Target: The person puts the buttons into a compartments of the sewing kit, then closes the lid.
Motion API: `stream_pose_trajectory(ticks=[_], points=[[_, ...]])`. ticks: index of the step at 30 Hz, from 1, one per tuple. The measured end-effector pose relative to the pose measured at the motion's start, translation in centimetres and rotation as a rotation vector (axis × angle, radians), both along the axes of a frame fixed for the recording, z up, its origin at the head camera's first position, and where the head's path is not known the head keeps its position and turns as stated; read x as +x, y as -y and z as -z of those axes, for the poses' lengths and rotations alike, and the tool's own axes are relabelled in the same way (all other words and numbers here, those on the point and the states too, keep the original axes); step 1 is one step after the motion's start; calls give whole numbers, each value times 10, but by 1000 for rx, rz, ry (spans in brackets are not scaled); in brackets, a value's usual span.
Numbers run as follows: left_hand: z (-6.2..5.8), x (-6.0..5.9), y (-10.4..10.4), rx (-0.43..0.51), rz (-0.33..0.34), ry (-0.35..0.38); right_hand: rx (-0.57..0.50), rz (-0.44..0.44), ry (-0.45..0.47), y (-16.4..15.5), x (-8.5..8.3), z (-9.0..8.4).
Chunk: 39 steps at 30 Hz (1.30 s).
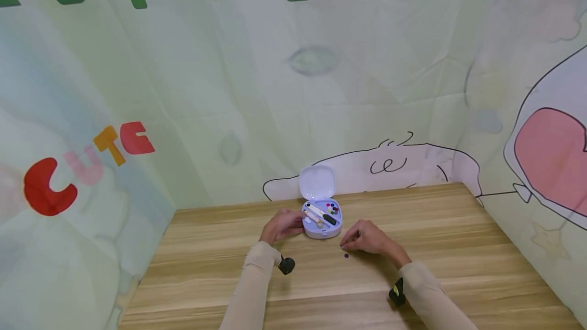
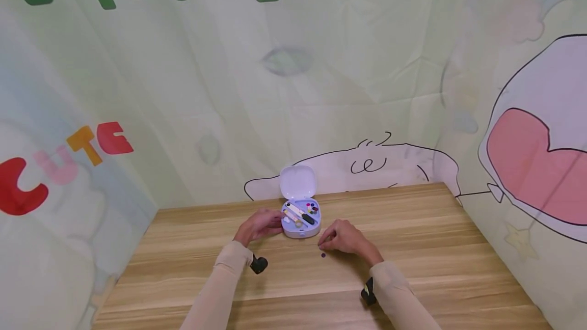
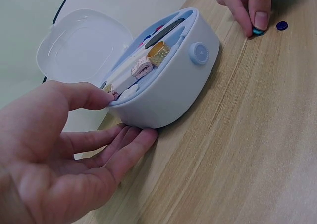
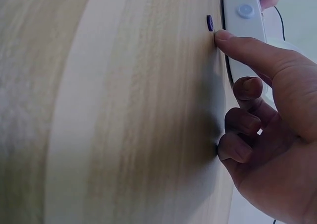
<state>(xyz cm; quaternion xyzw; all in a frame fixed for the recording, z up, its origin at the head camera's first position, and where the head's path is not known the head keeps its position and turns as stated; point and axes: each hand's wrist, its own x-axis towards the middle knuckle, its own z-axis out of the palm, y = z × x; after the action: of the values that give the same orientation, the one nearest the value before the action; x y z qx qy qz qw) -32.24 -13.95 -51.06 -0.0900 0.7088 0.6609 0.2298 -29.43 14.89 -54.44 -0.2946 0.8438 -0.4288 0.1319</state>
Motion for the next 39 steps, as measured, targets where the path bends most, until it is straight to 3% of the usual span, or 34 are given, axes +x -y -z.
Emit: stream_pose_trajectory(ticks=[16,24,39], points=[[0,0,1,4,7,2,5,9,-8,-2,-1,-3],[0,0,0,2,0,9,13,24,-38,-3,-5,-12],[0,0,0,35,3,2,-58,157,-11,-6,-22,-27]])
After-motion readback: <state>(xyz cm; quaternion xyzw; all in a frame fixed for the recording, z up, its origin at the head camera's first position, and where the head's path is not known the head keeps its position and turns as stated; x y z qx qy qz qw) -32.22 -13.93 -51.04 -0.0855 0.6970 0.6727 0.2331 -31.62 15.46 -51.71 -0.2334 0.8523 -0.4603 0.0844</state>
